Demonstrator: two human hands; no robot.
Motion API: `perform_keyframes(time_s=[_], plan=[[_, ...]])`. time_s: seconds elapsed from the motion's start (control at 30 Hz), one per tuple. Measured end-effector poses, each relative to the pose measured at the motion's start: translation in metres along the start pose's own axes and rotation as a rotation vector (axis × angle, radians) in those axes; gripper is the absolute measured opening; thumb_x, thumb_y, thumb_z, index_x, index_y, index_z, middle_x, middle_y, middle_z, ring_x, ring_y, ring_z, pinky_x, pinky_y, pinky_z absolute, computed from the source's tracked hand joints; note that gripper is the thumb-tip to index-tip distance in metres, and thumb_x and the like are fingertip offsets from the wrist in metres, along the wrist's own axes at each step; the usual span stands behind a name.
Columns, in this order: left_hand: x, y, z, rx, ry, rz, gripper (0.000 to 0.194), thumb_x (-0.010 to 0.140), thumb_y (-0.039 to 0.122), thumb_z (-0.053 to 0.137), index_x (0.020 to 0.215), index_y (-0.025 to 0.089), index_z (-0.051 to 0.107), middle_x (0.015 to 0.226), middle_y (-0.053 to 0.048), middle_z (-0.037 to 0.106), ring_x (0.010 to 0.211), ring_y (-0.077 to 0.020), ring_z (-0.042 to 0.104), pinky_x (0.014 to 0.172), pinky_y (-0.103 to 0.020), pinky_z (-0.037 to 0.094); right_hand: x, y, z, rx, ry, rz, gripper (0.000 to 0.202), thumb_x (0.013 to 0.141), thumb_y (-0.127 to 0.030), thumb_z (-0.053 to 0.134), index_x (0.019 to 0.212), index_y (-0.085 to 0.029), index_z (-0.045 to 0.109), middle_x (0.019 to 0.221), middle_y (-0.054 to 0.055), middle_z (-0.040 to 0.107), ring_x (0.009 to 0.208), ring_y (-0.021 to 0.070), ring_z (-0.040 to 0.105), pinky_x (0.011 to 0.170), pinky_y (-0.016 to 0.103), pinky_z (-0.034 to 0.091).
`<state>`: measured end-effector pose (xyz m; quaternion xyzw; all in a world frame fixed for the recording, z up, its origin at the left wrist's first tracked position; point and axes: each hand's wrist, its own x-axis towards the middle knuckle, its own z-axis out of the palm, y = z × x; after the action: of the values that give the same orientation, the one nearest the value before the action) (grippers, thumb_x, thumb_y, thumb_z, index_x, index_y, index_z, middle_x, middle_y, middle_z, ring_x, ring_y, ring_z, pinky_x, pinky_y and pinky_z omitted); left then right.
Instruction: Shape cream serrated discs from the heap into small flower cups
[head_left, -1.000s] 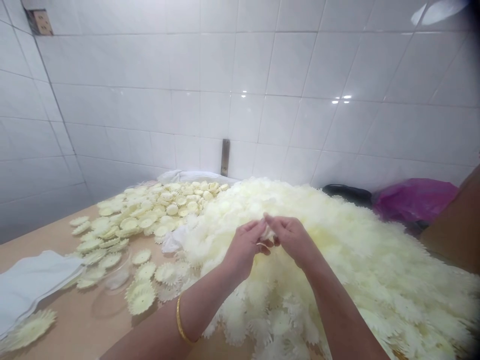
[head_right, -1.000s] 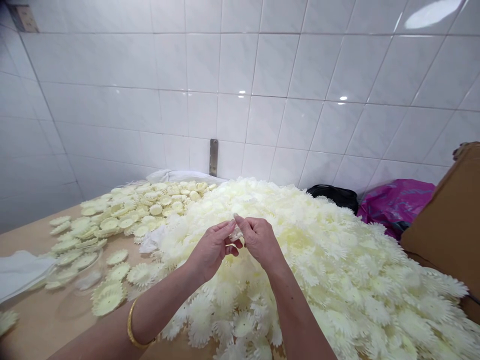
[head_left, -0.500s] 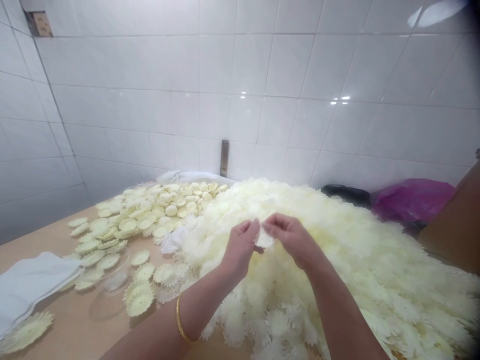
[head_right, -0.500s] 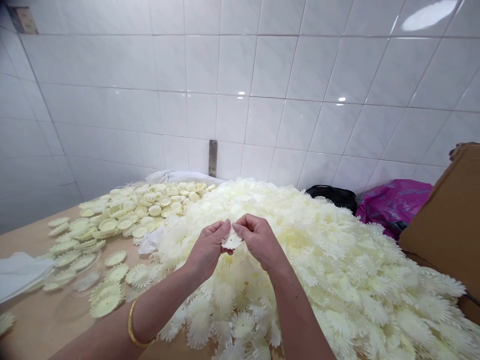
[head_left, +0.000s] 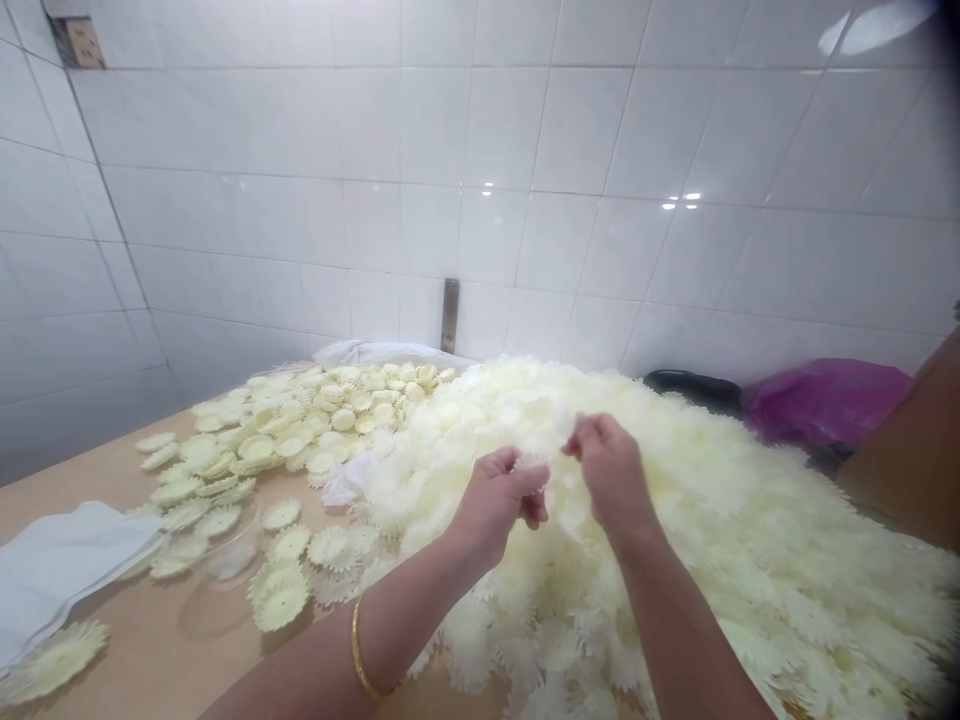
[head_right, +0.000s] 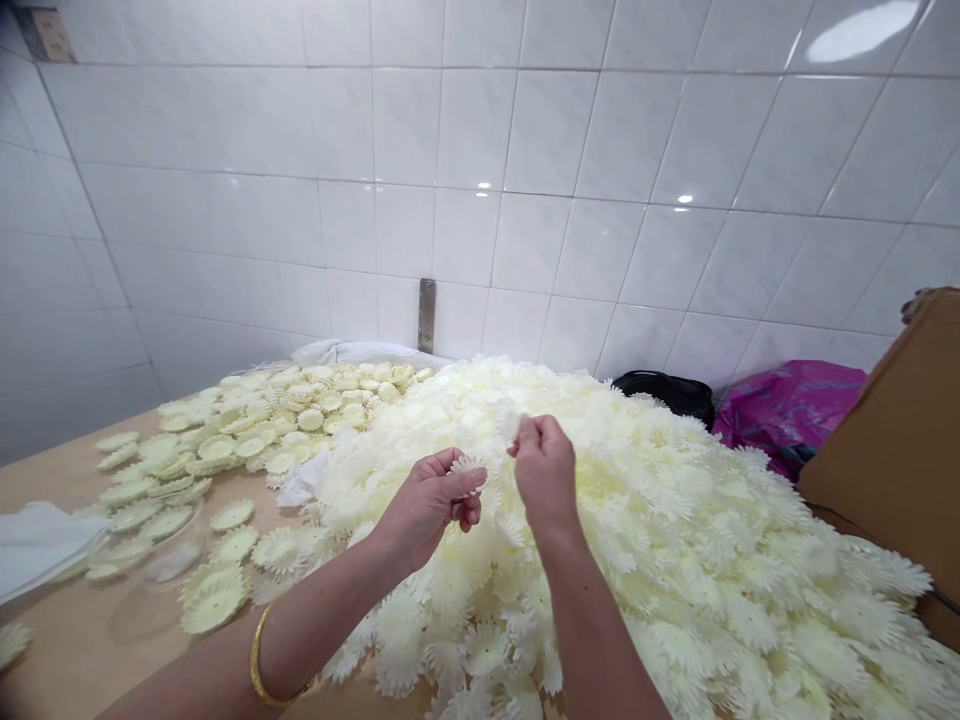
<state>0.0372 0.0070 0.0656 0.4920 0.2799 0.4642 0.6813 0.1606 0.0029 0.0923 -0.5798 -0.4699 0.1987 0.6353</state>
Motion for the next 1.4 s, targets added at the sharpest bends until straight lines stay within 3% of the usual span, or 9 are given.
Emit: perform_keyframes(time_s=[0.07,0.27,0.47,0.63,0.8,0.9,1.07,1.23,1.4], plan=[[0.0,0.001,0.0,0.004,0.015,-0.031,0.022,0.066,0.022,0.063,0.06,0.016,0.043,0.046,0.003,0.047,0.04,-0.0073,0.046,0.041,-0.019,0.032,0.006,0.003,-0.007,-0.032,0.028,0.043,0.027,0.073,-0.04,0.048,0.056,-0.019,0.043,0.054,-0.001,0.048,0.055,0.0124,0.046,0.057,0.025,0.037],[0.006,-0.003,-0.002,-0.055,0.025,-0.138,0.01,0.071,0.019,0.055,0.066,0.013,0.049,0.052,0.0,0.049,0.043,-0.0085,0.049,0.042,-0.021,0.036,0.013,0.0,-0.019,-0.074,-0.142,0.099,0.016,0.063,-0.031,0.054,0.061,-0.015,0.057,0.057,0.001,0.052,0.055,0.0127,0.047,0.057,0.026,0.039],[0.007,-0.009,-0.002,-0.025,0.064,-0.08,0.024,0.069,0.026,0.061,0.058,0.015,0.043,0.044,0.002,0.043,0.038,-0.0084,0.044,0.037,-0.02,0.033,0.005,-0.009,-0.018,-0.167,-0.153,0.01,0.022,0.069,-0.032,0.05,0.077,-0.015,0.061,0.066,0.002,0.055,0.064,0.0152,0.051,0.062,0.027,0.039],[0.007,-0.007,-0.001,-0.007,0.091,-0.034,0.036,0.066,0.04,0.064,0.055,0.017,0.039,0.042,0.007,0.033,0.034,-0.0071,0.041,0.035,-0.019,0.027,-0.001,-0.014,-0.019,-0.152,-0.448,-0.072,0.026,0.072,-0.039,0.053,0.08,-0.015,0.062,0.069,0.002,0.056,0.07,0.0156,0.051,0.068,0.028,0.04],[0.008,-0.009,-0.004,0.079,0.032,-0.012,0.04,0.065,0.05,0.061,0.056,0.015,0.046,0.042,0.007,0.032,0.033,-0.0063,0.038,0.036,-0.02,0.025,-0.003,-0.014,-0.02,-0.09,-0.771,-0.062,0.029,0.07,-0.04,0.061,0.086,-0.016,0.062,0.082,0.005,0.061,0.077,0.0175,0.054,0.072,0.029,0.042],[0.008,-0.01,-0.005,0.098,0.012,-0.056,0.045,0.066,0.058,0.055,0.057,0.015,0.048,0.041,0.007,0.032,0.034,-0.007,0.039,0.038,-0.021,0.027,-0.004,-0.013,-0.019,-0.068,-0.85,-0.083,0.024,0.072,-0.039,0.059,0.075,-0.015,0.06,0.076,0.004,0.061,0.072,0.0169,0.055,0.069,0.029,0.042],[0.006,-0.005,-0.004,-0.046,-0.036,-0.103,0.049,0.068,0.062,0.05,0.066,0.013,0.053,0.05,0.0,0.047,0.045,-0.0114,0.05,0.048,-0.025,0.04,-0.003,-0.012,-0.018,-0.118,-0.682,-0.1,0.026,0.075,-0.038,0.051,0.06,-0.017,0.05,0.057,-0.001,0.05,0.058,0.0128,0.048,0.06,0.026,0.038],[0.006,-0.003,-0.004,-0.091,-0.11,-0.093,0.031,0.065,0.039,0.067,0.07,0.01,0.056,0.058,-0.003,0.055,0.05,-0.0114,0.054,0.051,-0.024,0.042,-0.002,-0.006,-0.012,-0.317,-0.535,-0.224,0.025,0.078,-0.035,0.043,0.059,-0.018,0.043,0.056,-0.002,0.045,0.055,0.0121,0.042,0.053,0.024,0.032],[0.001,-0.003,-0.002,-0.052,-0.042,-0.084,0.025,0.065,0.031,0.067,0.062,0.009,0.054,0.05,-0.002,0.052,0.043,-0.0098,0.05,0.046,-0.023,0.038,0.006,0.003,-0.015,-0.669,-0.05,-0.288,0.028,0.083,-0.032,0.034,0.057,-0.02,0.036,0.052,0.0,0.043,0.05,0.0139,0.038,0.051,0.026,0.028]])
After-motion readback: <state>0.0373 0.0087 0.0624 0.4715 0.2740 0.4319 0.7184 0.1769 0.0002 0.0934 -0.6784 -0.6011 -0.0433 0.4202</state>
